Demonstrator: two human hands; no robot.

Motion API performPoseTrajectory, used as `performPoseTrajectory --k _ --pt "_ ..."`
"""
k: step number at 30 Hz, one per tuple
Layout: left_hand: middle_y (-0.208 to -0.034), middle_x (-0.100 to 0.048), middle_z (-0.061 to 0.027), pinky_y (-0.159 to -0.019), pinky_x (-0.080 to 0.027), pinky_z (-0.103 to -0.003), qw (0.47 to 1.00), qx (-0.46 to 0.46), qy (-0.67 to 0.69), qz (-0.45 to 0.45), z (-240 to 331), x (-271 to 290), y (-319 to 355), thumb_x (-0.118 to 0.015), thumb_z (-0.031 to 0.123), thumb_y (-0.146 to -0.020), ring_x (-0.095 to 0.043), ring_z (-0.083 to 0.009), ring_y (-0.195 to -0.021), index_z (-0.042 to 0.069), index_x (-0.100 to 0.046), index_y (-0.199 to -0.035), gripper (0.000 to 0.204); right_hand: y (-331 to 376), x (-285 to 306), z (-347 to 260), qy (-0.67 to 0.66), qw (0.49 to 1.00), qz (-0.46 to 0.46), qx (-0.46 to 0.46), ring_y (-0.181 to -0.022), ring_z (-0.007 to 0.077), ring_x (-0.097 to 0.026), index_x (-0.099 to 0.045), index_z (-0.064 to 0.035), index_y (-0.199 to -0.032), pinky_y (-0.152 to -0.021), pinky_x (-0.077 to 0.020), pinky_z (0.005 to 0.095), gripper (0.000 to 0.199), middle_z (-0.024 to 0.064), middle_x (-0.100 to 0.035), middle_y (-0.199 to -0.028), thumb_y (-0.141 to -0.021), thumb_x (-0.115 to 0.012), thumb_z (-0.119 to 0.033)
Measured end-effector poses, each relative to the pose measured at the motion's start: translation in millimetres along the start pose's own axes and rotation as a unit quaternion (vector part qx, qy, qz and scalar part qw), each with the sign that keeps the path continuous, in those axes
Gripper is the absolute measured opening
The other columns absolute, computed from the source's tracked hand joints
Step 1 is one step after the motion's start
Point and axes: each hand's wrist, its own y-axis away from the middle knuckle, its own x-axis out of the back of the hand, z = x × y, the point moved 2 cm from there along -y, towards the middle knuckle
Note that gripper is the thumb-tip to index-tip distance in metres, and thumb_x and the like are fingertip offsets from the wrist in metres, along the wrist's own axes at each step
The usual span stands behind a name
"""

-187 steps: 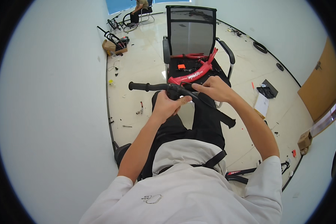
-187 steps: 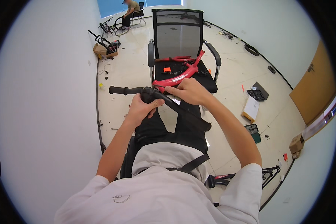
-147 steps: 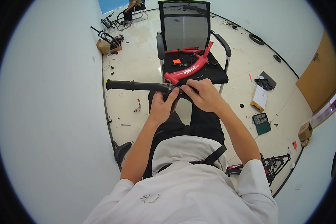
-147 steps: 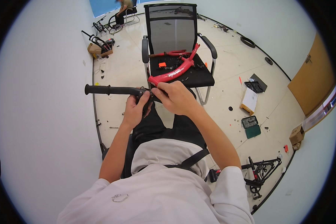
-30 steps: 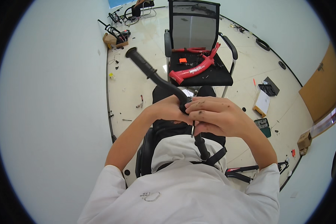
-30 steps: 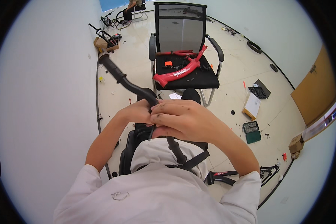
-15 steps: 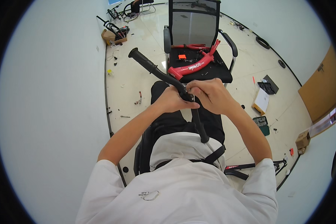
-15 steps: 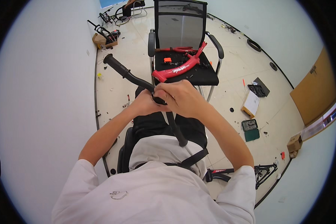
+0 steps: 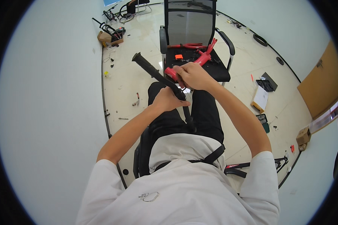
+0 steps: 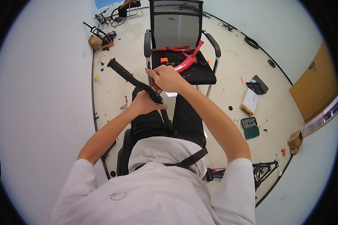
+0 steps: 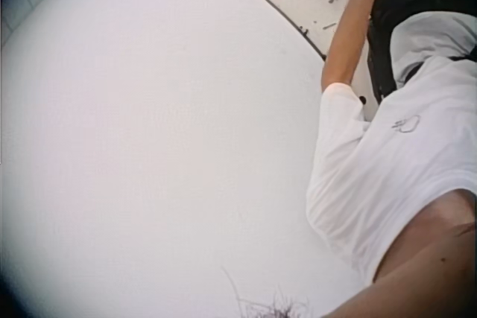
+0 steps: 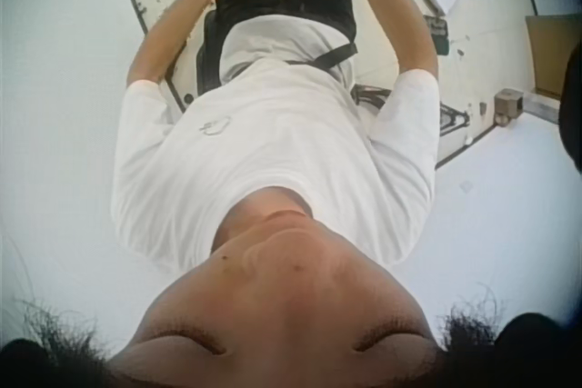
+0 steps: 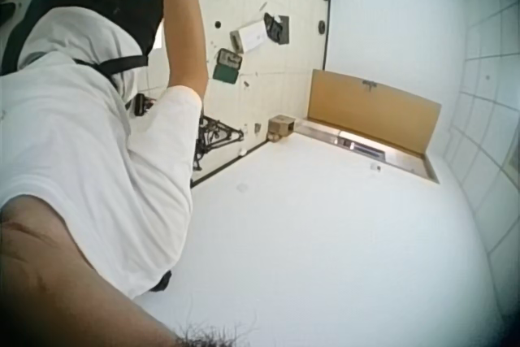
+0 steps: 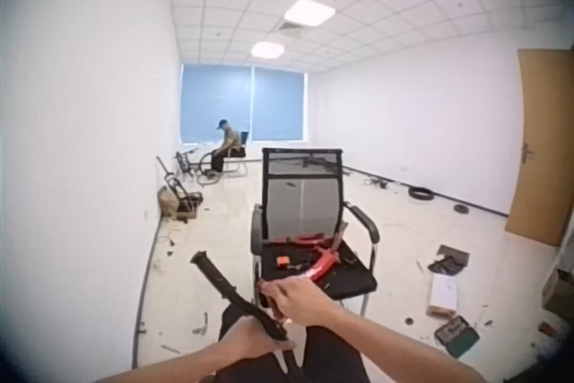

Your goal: The person assembles a red bicycle handlebar by inserting a metal tube, attaching black grips, and securing components with bolts and washers. The person uses a hammer to tap the tube into place and tightens fasteners by hand.

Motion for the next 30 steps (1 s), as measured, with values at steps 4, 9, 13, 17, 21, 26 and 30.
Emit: performPoseTrajectory --k 4,9,13,17,21,26,30 --pt "-0.087 -0.068 -0.0135 -0.083 -0.053 -0.037 1.000 0.001 -0.004 -0.016 0 -2 11 -0.089 0.042 -0.063 -0.068 -0.0302 -0.088 -0.001 -0.061 -0.102 0.065 12 -8 3 -0.046 0.999 -0.014 0.002 -0.063 0.0190 -0.066 -0.065 0.0004 -0.070 -0.067 -0.0511 0.0321 0.052 0.0077 -0.066 -0.062 -0.104 -0.044 -0.033" --pt "-0.096 -0.068 -0.0135 -0.082 -0.053 -0.038 0.999 -0.030 0.019 -0.010 3 -6 11 -0.089 0.039 -0.065 -0.068 -0.0293 -0.092 0.000 -0.061 -0.105 0.062 38 -7 6 -0.043 0.995 0.031 0.085 -0.068 0.0169 -0.064 -0.064 0.0033 -0.093 -0.071 -0.0525 0.0306 0.023 0.0096 -0.067 -0.073 -0.099 -0.057 -0.017" --pt "-0.095 -0.070 -0.0104 -0.078 -0.053 -0.038 0.987 -0.137 -0.007 0.079 4 -6 19 -0.084 0.040 -0.069 -0.068 -0.0292 -0.090 0.002 -0.063 -0.103 0.055 48 -8 -13 -0.037 0.990 0.045 0.128 -0.064 0.0180 -0.060 -0.061 0.0038 -0.095 -0.068 -0.0510 0.0299 0.018 0.0097 -0.063 -0.071 -0.095 -0.062 -0.014" --pt "-0.098 -0.070 -0.0076 -0.077 -0.053 -0.037 0.980 -0.168 0.012 0.103 22 4 22 -0.078 0.033 -0.073 -0.068 -0.0272 -0.091 0.005 -0.063 -0.105 0.044 56 -13 -45 -0.143 0.974 0.102 0.142 -0.056 0.0231 -0.049 -0.060 0.0044 -0.081 -0.056 -0.0395 0.0343 0.031 0.0141 -0.050 -0.060 -0.092 -0.066 -0.024" --pt "-0.090 -0.069 -0.0059 -0.066 -0.051 -0.036 0.973 -0.200 0.038 0.113 38 14 33 -0.073 0.022 -0.075 -0.068 -0.0262 -0.080 0.007 -0.064 -0.085 0.020 74 -32 -54 -0.097 0.917 0.285 0.262 -0.045 0.0279 -0.045 -0.057 0.0010 -0.070 -0.046 -0.0363 0.0356 0.030 0.0122 -0.044 -0.053 -0.091 -0.063 -0.019" --pt "-0.077 -0.065 -0.0048 -0.061 -0.048 -0.037 0.958 -0.266 0.061 0.094 47 26 42 -0.071 0.021 -0.076 -0.065 -0.0253 -0.072 0.009 -0.062 -0.083 0.016 78 -32 -60 -0.044 0.894 0.258 0.365 -0.041 0.0267 -0.046 -0.059 -0.0008 -0.065 -0.040 -0.0312 0.0353 0.028 0.0109 -0.048 -0.054 -0.091 -0.062 -0.013" --pt "-0.076 -0.065 -0.0077 -0.061 -0.048 -0.036 0.947 -0.253 0.047 0.194 53 20 45 -0.072 0.021 -0.075 -0.065 -0.0298 -0.071 0.008 -0.063 -0.085 0.019 65 -19 -55 -0.110 0.942 0.208 0.240 -0.043 0.0278 -0.047 -0.060 0.0013 -0.072 -0.041 -0.0318 0.0354 0.023 0.0116 -0.046 -0.054 -0.092 -0.060 -0.010"
